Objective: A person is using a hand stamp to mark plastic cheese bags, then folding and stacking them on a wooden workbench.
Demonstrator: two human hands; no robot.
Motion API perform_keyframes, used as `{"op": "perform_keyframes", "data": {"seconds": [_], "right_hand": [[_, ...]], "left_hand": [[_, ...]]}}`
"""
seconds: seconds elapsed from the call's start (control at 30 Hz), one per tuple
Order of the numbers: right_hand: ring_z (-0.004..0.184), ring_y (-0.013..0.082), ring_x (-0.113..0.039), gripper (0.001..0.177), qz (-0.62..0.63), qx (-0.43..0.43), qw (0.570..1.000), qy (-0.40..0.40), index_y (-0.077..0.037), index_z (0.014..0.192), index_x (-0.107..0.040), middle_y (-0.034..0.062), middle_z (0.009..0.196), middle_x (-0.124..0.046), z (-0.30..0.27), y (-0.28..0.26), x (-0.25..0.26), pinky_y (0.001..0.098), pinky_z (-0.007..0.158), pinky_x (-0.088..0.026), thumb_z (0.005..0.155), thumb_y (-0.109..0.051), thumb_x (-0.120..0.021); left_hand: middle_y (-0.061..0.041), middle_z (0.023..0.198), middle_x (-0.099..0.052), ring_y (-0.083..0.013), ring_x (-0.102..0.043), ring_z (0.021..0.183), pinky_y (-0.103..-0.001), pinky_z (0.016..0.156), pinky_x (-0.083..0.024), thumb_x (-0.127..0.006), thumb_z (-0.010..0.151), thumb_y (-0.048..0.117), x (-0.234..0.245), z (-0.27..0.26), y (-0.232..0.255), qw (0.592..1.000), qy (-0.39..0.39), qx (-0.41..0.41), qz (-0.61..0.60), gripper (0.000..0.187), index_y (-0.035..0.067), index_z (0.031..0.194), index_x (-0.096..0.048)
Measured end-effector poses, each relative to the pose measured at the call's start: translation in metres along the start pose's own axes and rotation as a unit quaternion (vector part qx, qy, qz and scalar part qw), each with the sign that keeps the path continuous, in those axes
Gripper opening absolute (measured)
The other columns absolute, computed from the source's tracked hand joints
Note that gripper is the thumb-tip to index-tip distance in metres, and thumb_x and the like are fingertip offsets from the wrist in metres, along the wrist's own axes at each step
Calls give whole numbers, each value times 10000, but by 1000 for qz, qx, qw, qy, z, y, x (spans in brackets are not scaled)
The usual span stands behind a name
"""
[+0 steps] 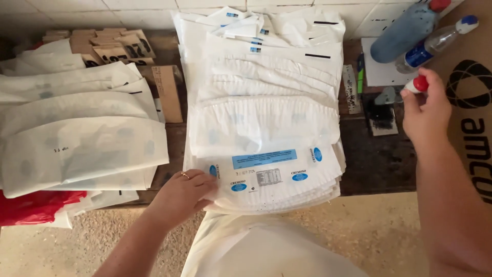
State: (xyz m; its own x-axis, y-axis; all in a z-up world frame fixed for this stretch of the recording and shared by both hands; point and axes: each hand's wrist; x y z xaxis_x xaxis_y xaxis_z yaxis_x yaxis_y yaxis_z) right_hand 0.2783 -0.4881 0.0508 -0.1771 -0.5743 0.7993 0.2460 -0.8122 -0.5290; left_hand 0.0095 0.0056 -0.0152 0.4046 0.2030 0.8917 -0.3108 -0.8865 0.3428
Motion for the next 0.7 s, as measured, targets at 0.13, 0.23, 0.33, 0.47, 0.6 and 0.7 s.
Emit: {"op": "perform_keyframes", "data": {"seconds": [0.13, 0.23, 0.33, 0.47, 0.6, 0.7], "right_hand": [[1092, 395, -570, 472, 0, -26, 1000, -4, -40, 1516, -527, 225, 1346, -600, -4, 19, -12, 482, 936, -436, 1061, -73, -645], [1090, 418, -579, 432, -3, -9, 1000, -1, -11, 1481, -541, 254, 1311, -614, -6, 14, -18, 501, 919, -448, 1062, -36, -645], [1075, 406, -590, 427, -14, -35, 999, -21, -24, 1472, -560, 250, 1308, -624, 1, 11, -16, 505, 889, -459, 1058, -36, -662], [890, 346, -593, 429, -44, 11, 999, 15, -19, 1491, -611, 217, 1222, -666, -2, 44, -21, 454, 744, -461, 1080, -61, -725], [995, 397, -603, 425, -54, 46, 997, 25, 12, 1476, -594, 254, 1243, -645, -7, 38, -25, 459, 771, -486, 1068, -12, -711], [1048, 350, -649, 456, 8, -34, 999, 24, -45, 1475, -622, 211, 1284, -665, -3, 31, -21, 438, 901, -501, 1043, -28, -765]], "left_hand": [[88, 1048, -772, -199, -685, 989, -381, 793, -524, -668, 962, 296, 9, 1, 2, 984, 157, -33, -78, 145, 219, 1023, -774], [58, 973, -789, -214, -716, 922, -381, 734, -543, -669, 963, 264, 27, 5, 7, 982, 158, -20, -104, 145, 173, 994, -779], [65, 956, -778, -204, -705, 909, -385, 732, -549, -686, 948, 274, 39, 7, 10, 983, 138, 21, -115, 130, 183, 958, -778], [93, 993, -692, -144, -659, 933, -325, 752, -543, -792, 801, 130, 60, 10, 18, 968, 52, 169, -179, 128, 233, 869, -759], [91, 963, -644, -134, -639, 740, -301, 689, -480, -786, 885, 398, 82, 11, 32, 937, 7, 234, -259, 226, 203, 804, -705], [89, 985, -651, -150, -631, 762, -328, 709, -466, -679, 934, 440, 90, 16, 29, 931, 23, 252, -265, 226, 230, 955, -761]]}}
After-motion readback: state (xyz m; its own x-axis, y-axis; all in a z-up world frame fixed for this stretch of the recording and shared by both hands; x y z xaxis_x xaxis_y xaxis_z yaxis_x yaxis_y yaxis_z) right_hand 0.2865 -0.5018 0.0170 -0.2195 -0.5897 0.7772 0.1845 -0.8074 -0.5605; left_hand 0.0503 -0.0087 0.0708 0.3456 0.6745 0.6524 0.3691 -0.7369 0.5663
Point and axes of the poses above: each hand's wrist, its own z-axis towards the middle knuckle, its own x-axis out of the back of the hand, y = z × x
